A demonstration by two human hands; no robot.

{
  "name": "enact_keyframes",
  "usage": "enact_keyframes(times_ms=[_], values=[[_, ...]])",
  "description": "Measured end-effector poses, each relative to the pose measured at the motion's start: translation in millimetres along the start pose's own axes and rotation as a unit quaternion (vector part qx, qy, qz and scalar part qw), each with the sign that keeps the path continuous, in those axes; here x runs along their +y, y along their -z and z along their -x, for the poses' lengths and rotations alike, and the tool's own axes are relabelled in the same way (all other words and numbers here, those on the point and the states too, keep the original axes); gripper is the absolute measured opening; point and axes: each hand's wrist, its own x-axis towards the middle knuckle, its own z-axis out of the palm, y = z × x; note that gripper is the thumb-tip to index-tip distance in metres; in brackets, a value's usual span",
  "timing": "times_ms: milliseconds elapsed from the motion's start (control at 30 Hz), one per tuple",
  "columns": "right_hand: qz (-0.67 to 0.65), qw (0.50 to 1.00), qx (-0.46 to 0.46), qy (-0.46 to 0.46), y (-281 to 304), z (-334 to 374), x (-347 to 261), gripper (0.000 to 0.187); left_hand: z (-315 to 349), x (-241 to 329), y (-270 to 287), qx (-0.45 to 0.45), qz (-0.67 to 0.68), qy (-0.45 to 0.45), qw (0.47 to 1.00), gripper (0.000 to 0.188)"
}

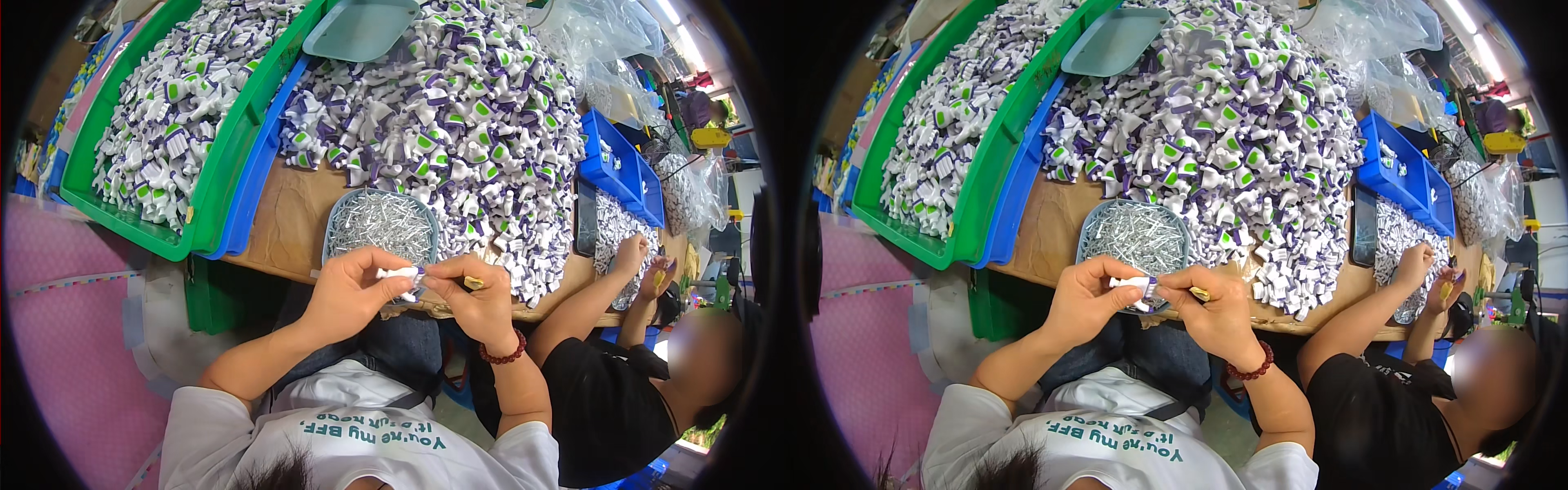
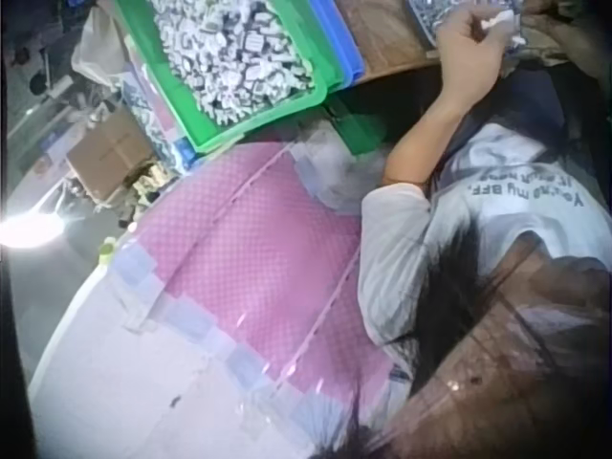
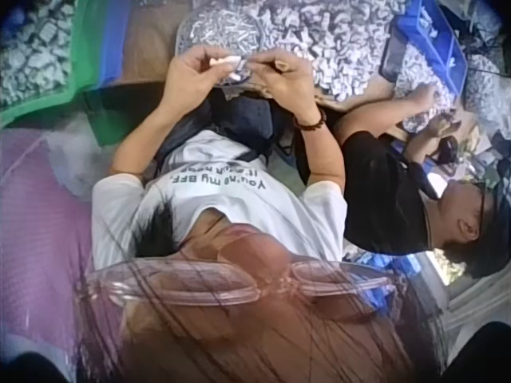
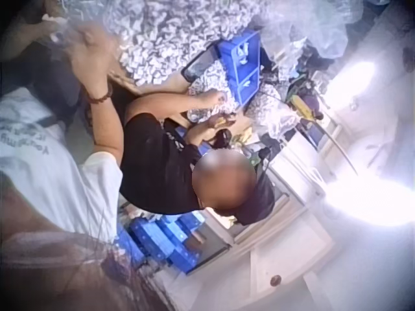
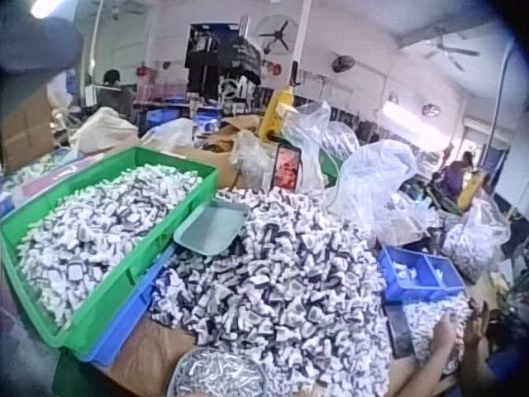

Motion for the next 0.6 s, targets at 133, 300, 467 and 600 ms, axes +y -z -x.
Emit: enact_keyframes(times_ms=[133, 300, 467, 600], values=[[0.022, 1.0, 0.003, -0.006, -1.5, -1.5, -3.1, 0.008, 3.2, 5.1, 1.1, -0.003, -0.237, -0.072, 0.969, 0.017], [0.082, 0.997, -0.016, 0.008, -2.9, -5.9, -9.1, 0.01, -3.6, -0.7, 4.0, -0.005, -0.232, -0.036, 0.972, 0.016], [0.093, 0.991, -0.099, 0.018, 2.7, -10.4, -22.6, 0.032, -6.4, 5.0, 9.0, -0.164, -0.225, 0.094, 0.956, 0.019], [0.145, 0.977, -0.088, 0.127, 10.7, -9.7, -12.6, 0.052, -7.7, 10.1, 14.3, -0.13, -0.048, 0.157, 0.978, 0.024]])
